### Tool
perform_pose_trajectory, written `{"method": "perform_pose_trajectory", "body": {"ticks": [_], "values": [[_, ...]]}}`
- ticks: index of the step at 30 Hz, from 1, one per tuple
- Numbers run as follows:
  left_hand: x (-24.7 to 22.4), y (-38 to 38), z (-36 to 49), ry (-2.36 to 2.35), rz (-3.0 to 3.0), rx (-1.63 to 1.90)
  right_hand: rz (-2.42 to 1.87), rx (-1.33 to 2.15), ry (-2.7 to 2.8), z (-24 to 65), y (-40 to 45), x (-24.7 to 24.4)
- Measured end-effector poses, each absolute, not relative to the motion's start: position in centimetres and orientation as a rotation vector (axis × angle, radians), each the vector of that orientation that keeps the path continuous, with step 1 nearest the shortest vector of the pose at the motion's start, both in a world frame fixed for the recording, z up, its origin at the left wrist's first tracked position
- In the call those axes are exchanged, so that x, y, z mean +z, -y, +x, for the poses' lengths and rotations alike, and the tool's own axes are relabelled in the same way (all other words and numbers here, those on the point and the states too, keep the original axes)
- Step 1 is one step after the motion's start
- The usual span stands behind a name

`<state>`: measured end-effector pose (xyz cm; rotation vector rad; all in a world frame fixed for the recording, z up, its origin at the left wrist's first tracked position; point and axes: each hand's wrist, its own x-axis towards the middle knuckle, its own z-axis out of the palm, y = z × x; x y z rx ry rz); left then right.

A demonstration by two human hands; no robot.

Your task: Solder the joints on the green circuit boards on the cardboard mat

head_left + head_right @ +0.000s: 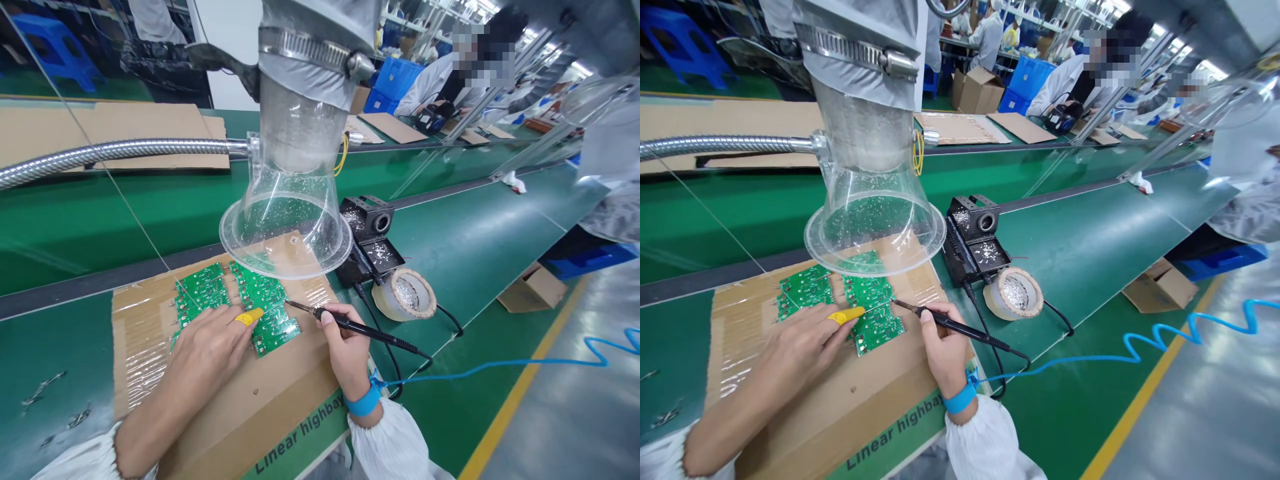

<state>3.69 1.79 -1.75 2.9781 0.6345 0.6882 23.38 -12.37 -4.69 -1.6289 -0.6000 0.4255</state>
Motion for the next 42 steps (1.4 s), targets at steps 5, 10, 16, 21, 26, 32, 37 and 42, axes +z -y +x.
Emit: {"method": "perform_pose_trajectory", "body": {"ticks": [5,10,16,21,26,32,37,42], "values": [[-1.7,-1.8,3.8,-0.675,2.968,0.755,-1.640,0.399,0.587,23.4,12.4,-4.5],[-2.0,-1.9,3.8,-0.686,2.983,0.685,-1.637,0.425,0.607,23.4,12.4,-4.6],[-2.1,-2.0,4.1,-0.689,2.973,0.676,-1.645,0.426,0.600,23.4,12.3,-4.4],[-1.6,-2.1,4.4,-0.729,2.956,0.678,-1.635,0.422,0.552,23.4,12.3,-4.3],[-1.6,-2.2,5.0,-0.718,2.961,0.663,-1.650,0.417,0.566,23.3,12.2,-4.5],[-1.8,-2.3,5.3,-0.698,3.001,0.626,-1.649,0.428,0.553,23.3,12.2,-4.5],[-2.0,-2.3,5.4,-0.731,2.984,0.615,-1.644,0.428,0.558,23.4,12.2,-4.6],[-1.9,-2.3,5.5,-0.763,2.925,0.614,-1.633,0.453,0.555,23.4,12.2,-4.8]]}}
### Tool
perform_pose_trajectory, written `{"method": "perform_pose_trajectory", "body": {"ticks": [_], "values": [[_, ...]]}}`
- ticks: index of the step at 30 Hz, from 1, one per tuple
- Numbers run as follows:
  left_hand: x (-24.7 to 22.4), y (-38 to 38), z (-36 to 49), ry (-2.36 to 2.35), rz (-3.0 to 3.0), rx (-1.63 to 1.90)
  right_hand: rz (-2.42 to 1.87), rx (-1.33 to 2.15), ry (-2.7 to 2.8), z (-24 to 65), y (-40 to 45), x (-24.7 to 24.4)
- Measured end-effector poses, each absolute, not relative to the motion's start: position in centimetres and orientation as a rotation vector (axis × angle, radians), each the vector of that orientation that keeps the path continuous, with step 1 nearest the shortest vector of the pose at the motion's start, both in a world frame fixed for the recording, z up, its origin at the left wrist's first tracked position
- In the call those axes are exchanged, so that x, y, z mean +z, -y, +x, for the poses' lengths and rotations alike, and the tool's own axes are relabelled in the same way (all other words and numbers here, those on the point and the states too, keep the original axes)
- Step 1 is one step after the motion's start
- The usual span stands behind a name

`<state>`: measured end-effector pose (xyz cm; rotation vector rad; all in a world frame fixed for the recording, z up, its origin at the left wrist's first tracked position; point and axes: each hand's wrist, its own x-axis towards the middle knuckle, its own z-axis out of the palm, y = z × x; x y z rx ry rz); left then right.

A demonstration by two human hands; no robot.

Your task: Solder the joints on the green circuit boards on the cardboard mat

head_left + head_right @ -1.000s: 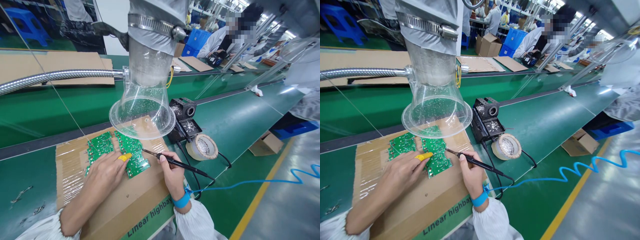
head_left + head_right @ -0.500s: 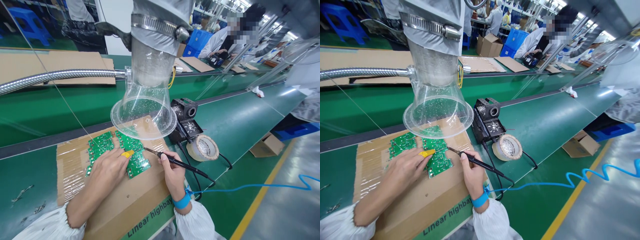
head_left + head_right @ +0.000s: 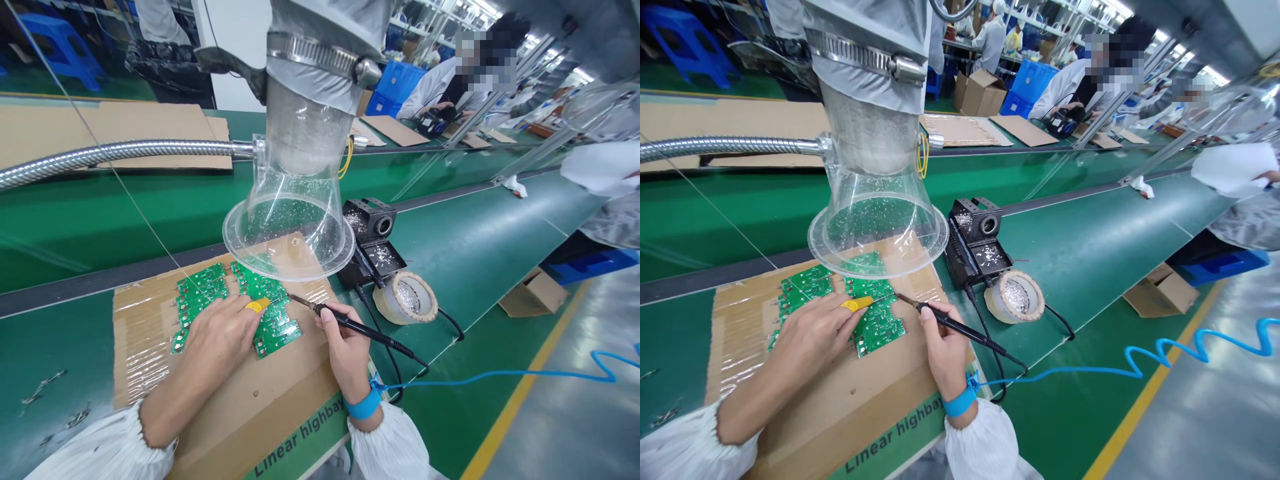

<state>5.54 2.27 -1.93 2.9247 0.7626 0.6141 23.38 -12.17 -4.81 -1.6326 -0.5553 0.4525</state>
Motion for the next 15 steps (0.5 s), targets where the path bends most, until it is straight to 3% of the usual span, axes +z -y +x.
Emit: {"method": "perform_pose_trajectory", "body": {"ticks": [15], "values": [[-0.9,-2.7,5.3,-0.832,3.001,0.700,-1.527,0.509,0.429,23.5,11.9,-4.6]]}}
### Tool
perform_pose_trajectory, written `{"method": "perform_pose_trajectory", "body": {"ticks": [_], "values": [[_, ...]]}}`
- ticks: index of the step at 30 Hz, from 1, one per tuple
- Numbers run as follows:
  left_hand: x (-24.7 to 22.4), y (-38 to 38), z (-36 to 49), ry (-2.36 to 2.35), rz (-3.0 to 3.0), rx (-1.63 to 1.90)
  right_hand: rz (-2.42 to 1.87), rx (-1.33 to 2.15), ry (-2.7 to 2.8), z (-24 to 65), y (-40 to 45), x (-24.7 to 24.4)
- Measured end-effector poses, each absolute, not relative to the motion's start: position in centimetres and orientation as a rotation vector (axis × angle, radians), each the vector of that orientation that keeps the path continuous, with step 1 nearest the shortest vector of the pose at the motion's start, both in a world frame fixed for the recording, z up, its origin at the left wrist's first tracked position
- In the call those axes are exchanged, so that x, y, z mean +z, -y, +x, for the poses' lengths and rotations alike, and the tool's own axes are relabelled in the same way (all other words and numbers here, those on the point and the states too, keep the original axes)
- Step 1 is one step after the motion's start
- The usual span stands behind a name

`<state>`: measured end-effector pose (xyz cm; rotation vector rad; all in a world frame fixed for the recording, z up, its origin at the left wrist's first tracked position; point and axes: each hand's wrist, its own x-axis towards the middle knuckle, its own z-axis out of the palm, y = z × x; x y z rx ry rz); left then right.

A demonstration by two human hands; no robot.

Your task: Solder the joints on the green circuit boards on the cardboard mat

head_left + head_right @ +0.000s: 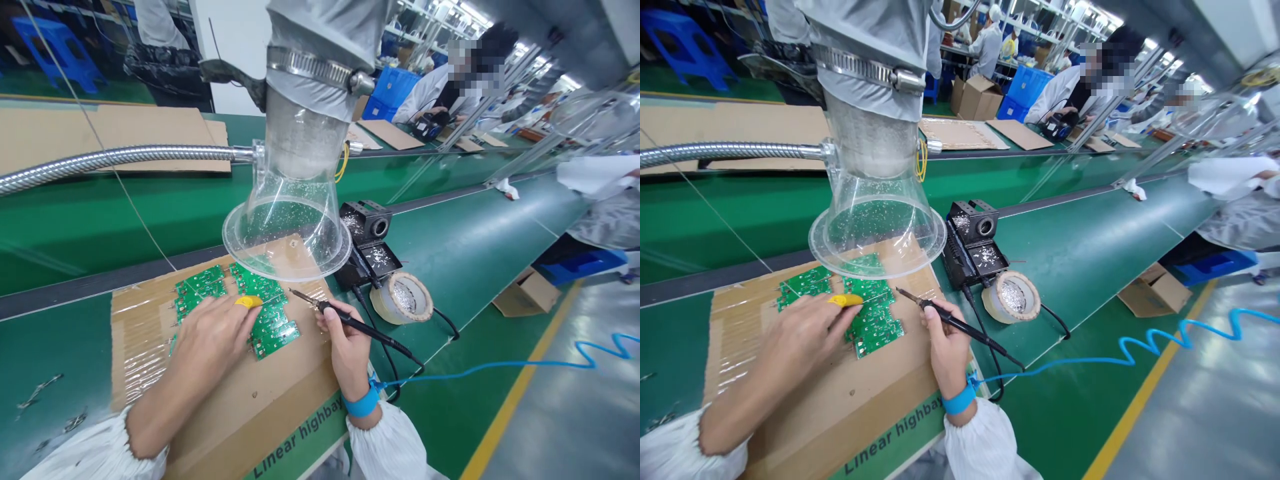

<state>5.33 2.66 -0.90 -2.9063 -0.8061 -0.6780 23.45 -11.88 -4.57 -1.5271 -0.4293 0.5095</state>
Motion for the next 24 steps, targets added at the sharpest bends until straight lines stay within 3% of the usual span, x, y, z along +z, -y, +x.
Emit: {"method": "perform_pose_trajectory", "body": {"ticks": [4,14,24], "values": [[-0.3,-2.8,3.4,0.742,-2.910,-0.913,-1.433,0.524,0.251,24.4,12.4,-3.0],[-1.4,-3.5,2.0,0.423,-3.114,-1.071,-1.408,0.199,-0.128,33.2,21.8,0.8],[-0.6,-4.0,0.3,0.648,-2.955,-0.919,-1.576,0.232,-0.140,35.1,23.9,-0.7]]}}
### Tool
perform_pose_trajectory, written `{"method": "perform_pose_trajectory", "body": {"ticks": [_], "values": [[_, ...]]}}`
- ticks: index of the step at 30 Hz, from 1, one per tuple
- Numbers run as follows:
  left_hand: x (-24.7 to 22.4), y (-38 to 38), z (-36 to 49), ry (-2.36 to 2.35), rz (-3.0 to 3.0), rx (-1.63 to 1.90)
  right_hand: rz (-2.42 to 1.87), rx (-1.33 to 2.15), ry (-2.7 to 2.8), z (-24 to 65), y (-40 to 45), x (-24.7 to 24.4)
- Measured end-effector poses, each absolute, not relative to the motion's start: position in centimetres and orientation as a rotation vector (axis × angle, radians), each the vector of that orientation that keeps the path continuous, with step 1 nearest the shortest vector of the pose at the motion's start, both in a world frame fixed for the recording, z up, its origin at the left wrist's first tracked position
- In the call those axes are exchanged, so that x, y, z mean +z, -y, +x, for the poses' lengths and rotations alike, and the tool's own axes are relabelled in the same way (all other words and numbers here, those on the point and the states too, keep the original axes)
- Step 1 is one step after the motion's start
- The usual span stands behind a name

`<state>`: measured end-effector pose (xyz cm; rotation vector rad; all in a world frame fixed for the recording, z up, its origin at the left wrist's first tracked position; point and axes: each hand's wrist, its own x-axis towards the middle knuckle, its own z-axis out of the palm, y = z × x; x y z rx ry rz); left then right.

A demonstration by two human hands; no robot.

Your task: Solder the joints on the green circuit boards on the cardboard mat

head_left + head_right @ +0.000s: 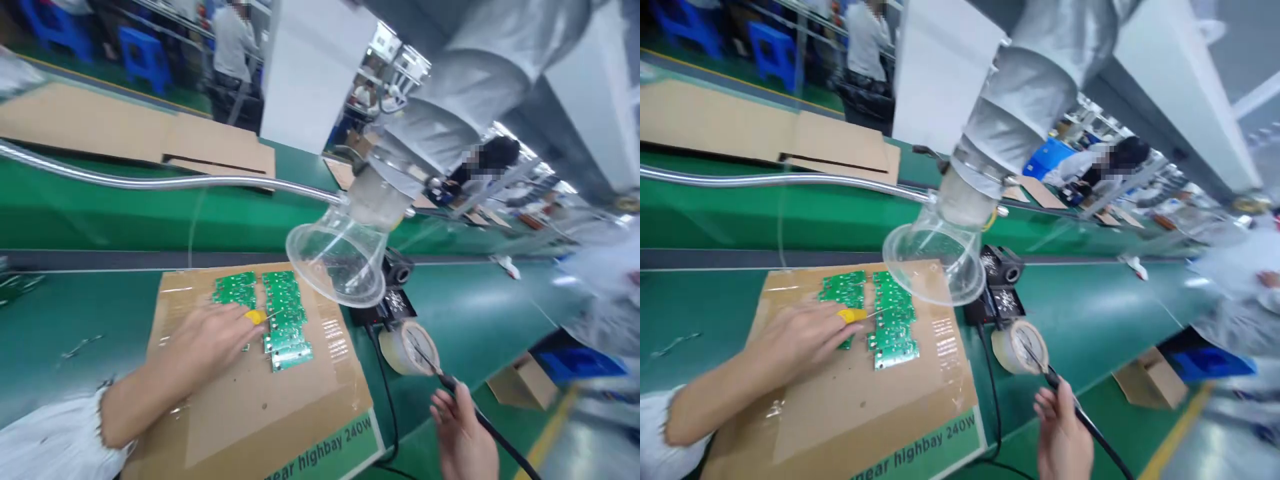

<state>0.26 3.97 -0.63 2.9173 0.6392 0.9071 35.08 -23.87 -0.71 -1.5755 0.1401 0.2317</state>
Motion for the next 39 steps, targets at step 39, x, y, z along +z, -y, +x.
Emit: {"method": "perform_pose_trajectory", "body": {"ticks": [39], "values": [[-2.1,-3.2,2.2,-0.670,2.936,0.787,-1.663,0.317,0.846,22.9,9.2,-4.0]]}}
